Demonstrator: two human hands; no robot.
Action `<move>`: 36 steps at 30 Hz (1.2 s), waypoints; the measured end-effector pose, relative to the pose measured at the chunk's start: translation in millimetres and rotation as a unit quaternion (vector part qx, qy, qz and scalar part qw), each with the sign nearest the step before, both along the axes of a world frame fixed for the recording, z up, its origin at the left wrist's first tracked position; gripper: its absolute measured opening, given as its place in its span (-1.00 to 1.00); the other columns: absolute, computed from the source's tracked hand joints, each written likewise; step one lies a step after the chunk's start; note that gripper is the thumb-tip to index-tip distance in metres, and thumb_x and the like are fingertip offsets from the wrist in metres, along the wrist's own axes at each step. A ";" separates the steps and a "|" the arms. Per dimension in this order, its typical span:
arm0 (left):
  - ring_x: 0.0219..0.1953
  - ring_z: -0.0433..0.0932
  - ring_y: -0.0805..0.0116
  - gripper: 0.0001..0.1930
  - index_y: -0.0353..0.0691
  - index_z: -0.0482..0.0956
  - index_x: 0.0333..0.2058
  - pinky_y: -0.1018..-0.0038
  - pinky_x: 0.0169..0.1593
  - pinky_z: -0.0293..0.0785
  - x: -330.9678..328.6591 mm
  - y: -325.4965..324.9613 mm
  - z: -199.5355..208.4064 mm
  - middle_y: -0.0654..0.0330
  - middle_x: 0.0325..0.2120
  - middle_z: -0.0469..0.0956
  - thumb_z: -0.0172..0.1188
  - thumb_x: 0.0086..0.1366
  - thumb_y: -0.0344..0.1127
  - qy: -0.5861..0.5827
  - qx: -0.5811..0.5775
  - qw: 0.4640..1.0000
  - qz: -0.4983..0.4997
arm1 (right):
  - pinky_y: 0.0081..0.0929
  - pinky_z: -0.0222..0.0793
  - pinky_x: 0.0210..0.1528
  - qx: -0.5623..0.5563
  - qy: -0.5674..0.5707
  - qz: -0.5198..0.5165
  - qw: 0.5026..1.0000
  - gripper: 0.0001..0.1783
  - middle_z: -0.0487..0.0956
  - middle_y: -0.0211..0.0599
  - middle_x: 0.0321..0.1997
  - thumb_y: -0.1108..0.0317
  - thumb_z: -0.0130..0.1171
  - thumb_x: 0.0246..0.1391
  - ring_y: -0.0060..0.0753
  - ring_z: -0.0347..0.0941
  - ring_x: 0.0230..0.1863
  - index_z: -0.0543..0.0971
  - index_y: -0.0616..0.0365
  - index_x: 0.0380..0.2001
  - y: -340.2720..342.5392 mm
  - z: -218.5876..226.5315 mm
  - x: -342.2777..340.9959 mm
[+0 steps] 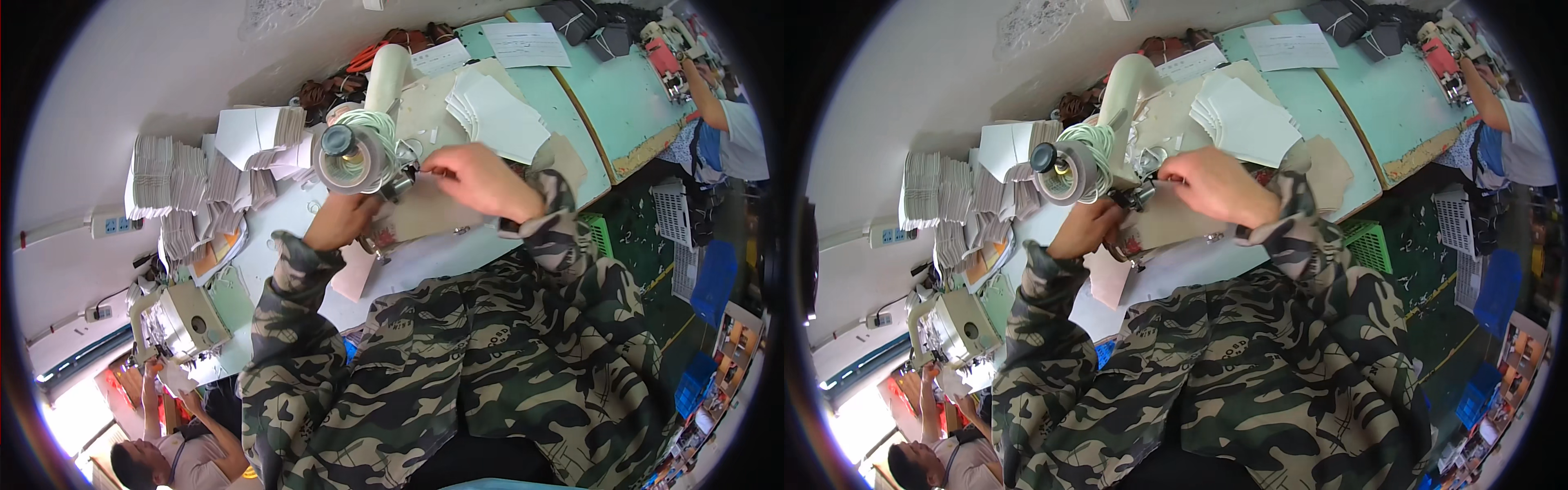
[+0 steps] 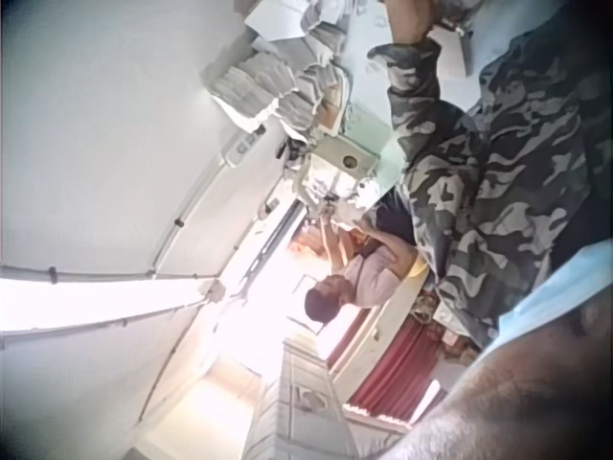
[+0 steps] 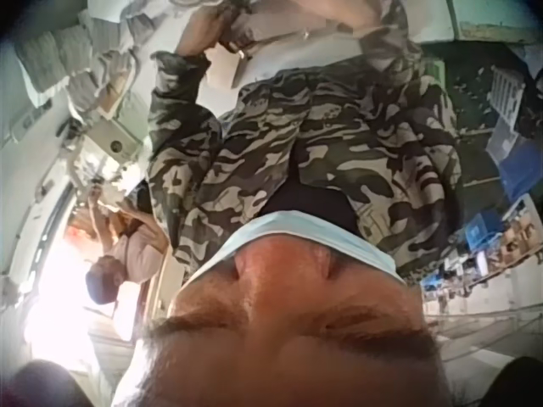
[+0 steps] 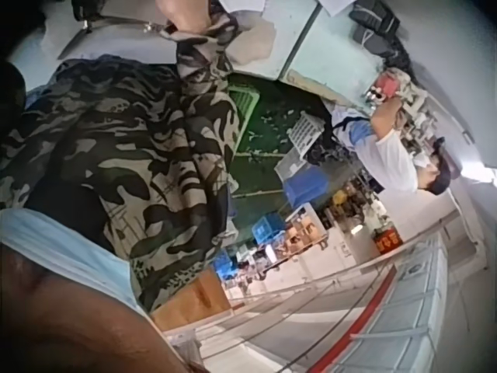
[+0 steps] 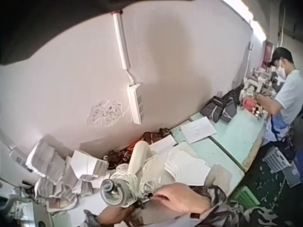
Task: The person picks up a stack of fabric pieces, feeds each piece through a machine by hand to process its edges, and stacks the finished pieces on top of the machine.
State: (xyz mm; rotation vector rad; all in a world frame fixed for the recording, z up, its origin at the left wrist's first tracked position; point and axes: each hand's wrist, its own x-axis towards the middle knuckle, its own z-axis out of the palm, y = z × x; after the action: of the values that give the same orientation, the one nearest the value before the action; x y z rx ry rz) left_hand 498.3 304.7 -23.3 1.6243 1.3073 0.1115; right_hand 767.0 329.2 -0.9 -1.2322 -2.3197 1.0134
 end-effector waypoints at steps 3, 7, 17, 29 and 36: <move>-0.32 0.62 0.01 -0.73 -0.19 0.54 -0.15 0.06 -0.25 0.48 -40.6 -20.7 -55.7 0.04 -0.37 0.61 0.19 0.29 -0.15 0.225 0.185 0.956 0.037 | -0.18 0.45 -0.24 0.212 0.113 -0.107 0.965 -0.79 0.60 -0.16 -0.30 0.50 0.16 -0.03 -0.01 0.53 -0.25 0.63 0.15 -0.26 3.2 33.9 28.4; -0.40 0.62 0.01 -0.61 -0.07 0.54 -0.11 0.08 -0.35 0.51 -80.6 -79.4 -106.2 0.05 -0.41 0.62 0.31 0.16 -0.01 0.364 0.156 0.913 -0.095 | -0.28 0.42 -0.25 0.361 0.054 -0.152 0.918 -0.83 0.58 -0.30 -0.31 0.55 0.22 -0.04 -0.15 0.51 -0.25 0.62 0.13 -0.32 2.2 29.3 50.3; -0.44 0.60 0.05 -0.64 -0.11 0.48 -0.19 0.16 -0.36 0.51 -77.9 -105.6 -115.3 0.15 -0.36 0.54 0.39 0.10 -0.17 0.259 0.373 0.890 -0.039 | -0.24 0.41 -0.26 0.151 0.059 -0.056 0.985 -0.81 0.56 -0.31 -0.37 0.34 0.32 -0.03 -0.13 0.51 -0.30 0.59 0.13 -0.32 -48.0 -26.4 18.1; -0.42 0.60 0.13 -0.77 -0.30 0.68 -0.26 0.30 -0.26 0.51 -94.4 -60.3 -30.0 0.01 -0.45 0.64 0.24 0.24 -0.25 0.038 0.025 0.999 0.000 | -0.49 0.47 -0.32 -0.082 0.105 -0.027 0.991 -0.77 0.61 -0.22 -0.36 0.46 0.34 0.03 -0.39 0.58 -0.40 0.60 0.27 -0.22 -63.4 -28.1 -14.0; -0.02 0.52 0.01 -0.57 -0.18 0.56 -0.02 0.20 0.04 0.45 -125.1 -138.7 -129.6 0.05 -0.03 0.53 0.33 0.09 -0.29 0.213 0.301 0.929 0.037 | -0.47 0.45 -0.30 0.147 0.099 -0.114 0.977 -0.78 0.60 -0.19 -0.36 0.48 0.32 0.02 -0.29 0.56 -0.40 0.59 0.25 -0.22 -55.9 -5.5 -27.0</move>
State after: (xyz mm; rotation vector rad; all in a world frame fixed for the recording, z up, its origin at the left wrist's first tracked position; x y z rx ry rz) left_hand 373.2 166.0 -152.9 2.2034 1.7845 0.2334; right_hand 740.0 273.2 -6.3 -1.1844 -2.0302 0.6548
